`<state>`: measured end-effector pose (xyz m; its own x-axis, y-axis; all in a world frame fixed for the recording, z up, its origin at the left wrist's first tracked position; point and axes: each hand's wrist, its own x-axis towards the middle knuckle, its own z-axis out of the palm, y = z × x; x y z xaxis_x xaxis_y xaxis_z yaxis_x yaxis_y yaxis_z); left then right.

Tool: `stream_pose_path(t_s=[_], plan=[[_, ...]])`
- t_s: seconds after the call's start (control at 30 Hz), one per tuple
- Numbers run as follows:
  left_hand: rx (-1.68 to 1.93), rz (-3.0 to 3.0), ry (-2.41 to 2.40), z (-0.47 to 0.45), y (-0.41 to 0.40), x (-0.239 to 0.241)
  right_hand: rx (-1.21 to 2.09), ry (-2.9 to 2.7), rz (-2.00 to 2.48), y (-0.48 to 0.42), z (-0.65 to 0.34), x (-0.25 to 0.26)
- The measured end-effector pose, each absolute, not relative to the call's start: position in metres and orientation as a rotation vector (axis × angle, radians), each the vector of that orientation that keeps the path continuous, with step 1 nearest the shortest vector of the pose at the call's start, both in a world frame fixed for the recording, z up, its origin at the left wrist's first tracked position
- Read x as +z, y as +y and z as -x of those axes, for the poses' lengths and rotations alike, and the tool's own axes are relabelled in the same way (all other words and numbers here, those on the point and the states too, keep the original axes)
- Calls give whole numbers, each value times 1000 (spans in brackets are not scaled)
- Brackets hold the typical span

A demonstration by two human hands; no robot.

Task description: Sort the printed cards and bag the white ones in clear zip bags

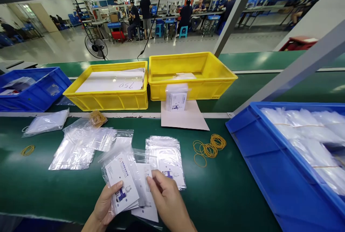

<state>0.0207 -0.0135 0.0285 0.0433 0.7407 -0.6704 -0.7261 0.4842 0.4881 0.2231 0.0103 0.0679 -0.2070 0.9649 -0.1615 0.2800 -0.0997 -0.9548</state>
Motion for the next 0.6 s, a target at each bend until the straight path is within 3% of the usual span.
stream_pose_path(t_s=[0.13,0.3,0.47,0.6], plan=[[1132,-25,1093,-16,-12,30,1291,-1321,1513,22,-250,71],[1101,-54,1068,-16,-11,30,798,-1311,1740,30,-251,65],[1089,-107,967,-25,-11,36,1360,-1678,1354,19,-216,68],[1073,-68,915,-27,-10,40,1435,-1458,1440,17,-212,69]])
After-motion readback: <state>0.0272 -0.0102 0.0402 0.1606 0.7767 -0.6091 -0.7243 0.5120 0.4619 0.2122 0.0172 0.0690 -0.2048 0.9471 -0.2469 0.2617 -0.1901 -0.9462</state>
